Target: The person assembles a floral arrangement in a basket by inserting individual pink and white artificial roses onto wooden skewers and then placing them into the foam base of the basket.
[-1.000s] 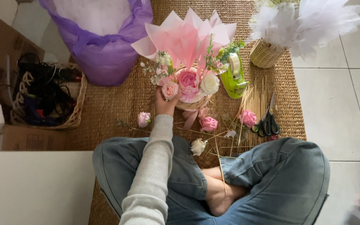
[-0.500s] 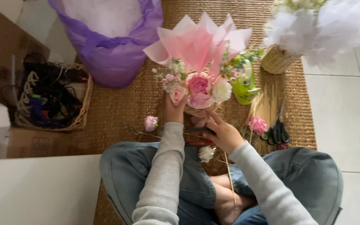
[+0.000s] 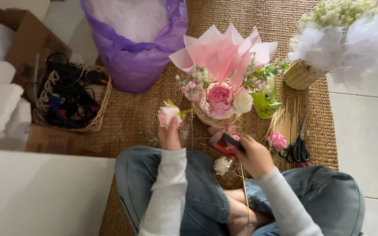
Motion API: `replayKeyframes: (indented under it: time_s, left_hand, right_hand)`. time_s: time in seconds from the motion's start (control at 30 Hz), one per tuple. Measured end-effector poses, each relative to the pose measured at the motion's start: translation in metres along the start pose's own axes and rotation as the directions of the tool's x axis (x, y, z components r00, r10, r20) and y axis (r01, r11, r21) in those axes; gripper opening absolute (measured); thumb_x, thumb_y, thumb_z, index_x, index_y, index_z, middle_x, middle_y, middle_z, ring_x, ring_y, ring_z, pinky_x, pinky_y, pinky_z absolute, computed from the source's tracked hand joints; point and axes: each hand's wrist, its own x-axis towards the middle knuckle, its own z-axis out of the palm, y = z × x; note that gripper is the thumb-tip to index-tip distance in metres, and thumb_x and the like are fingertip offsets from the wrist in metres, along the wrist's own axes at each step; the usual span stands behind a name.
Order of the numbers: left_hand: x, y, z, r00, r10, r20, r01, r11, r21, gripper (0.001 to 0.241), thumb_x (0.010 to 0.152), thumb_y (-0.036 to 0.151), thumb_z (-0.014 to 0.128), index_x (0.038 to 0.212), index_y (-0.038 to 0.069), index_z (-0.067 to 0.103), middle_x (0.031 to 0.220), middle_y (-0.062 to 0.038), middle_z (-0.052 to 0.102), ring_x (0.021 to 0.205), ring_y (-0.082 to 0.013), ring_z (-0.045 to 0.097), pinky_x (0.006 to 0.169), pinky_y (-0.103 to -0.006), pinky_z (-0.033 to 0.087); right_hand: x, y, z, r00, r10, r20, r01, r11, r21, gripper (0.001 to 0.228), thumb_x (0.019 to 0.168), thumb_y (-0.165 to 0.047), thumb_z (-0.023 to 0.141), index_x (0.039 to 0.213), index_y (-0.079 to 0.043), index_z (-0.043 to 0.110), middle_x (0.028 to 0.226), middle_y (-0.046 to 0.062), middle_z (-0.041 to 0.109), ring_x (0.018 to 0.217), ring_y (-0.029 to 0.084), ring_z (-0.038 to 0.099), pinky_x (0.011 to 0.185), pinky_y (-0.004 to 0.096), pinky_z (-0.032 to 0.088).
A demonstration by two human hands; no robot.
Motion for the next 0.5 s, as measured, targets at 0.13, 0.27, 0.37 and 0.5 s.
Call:
replayKeyframes:
  time_s: [0.13, 0.27, 0.37, 0.5]
  left_hand:
    - [-0.059, 0.032, -0.013, 0.995, -0.028, 0.092, 0.027, 1.0, 0.014, 0.058, 0.073, -0.01, 0.067, 0.126, -0.007, 0.046, 0.138, -0.022, 0.023, 0.116, -0.0248, 0.043, 0.088, -0.0295, 0.054]
    - [-0.128, 0.013, -0.039, 0.493, -0.631, 0.599, 0.046, 0.706, 0.706, 0.034, 0.078, 0.042, 0.064, 0.097, 0.014, 0.069, 0.095, -0.004, 0.066, 0.088, -0.014, 0.062, 0.082, -0.027, 0.047]
    - [-0.177, 0.042, -0.007, 0.31, -0.801, 0.512, -0.427, 0.364, 0.828, 0.057, 0.074, 0.062, 0.058, 0.106, 0.015, 0.058, 0.107, -0.012, 0.053, 0.1, -0.0265, 0.051, 0.089, -0.0346, 0.039]
    - [-0.206, 0.05, 0.024, 0.515, -0.387, 0.765, -0.615, 0.455, 0.644, 0.076, 0.081, 0.053, 0.057, 0.134, 0.001, 0.037, 0.128, -0.021, 0.047, 0.118, -0.0345, 0.044, 0.1, -0.0426, 0.032]
  right_hand:
    - [-0.051, 0.003, -0.061, 0.984, -0.034, -0.178, 0.047, 0.996, 0.072, 0.025, 0.084, -0.035, 0.064, 0.066, -0.019, 0.054, 0.075, -0.003, 0.059, 0.083, 0.022, 0.058, 0.072, 0.03, 0.046]
    - [-0.099, -0.014, -0.107, 0.823, 0.568, -0.028, -0.442, 0.669, 0.598, 0.028, 0.092, -0.025, 0.056, 0.067, -0.012, 0.055, 0.062, 0.0, 0.059, 0.058, 0.008, 0.048, 0.052, 0.021, 0.034]
    - [-0.128, -0.026, -0.117, 0.745, 0.664, 0.063, -0.426, 0.402, 0.811, 0.03, 0.092, -0.022, 0.054, 0.066, -0.009, 0.051, 0.063, 0.006, 0.059, 0.048, 0.008, 0.041, 0.038, 0.019, 0.025]
    - [-0.163, -0.055, -0.13, 0.771, 0.61, 0.181, -0.42, 0.273, 0.866, 0.035, 0.091, -0.018, 0.05, 0.059, -0.004, 0.046, 0.054, 0.011, 0.054, 0.042, 0.009, 0.032, 0.038, 0.022, 0.017]
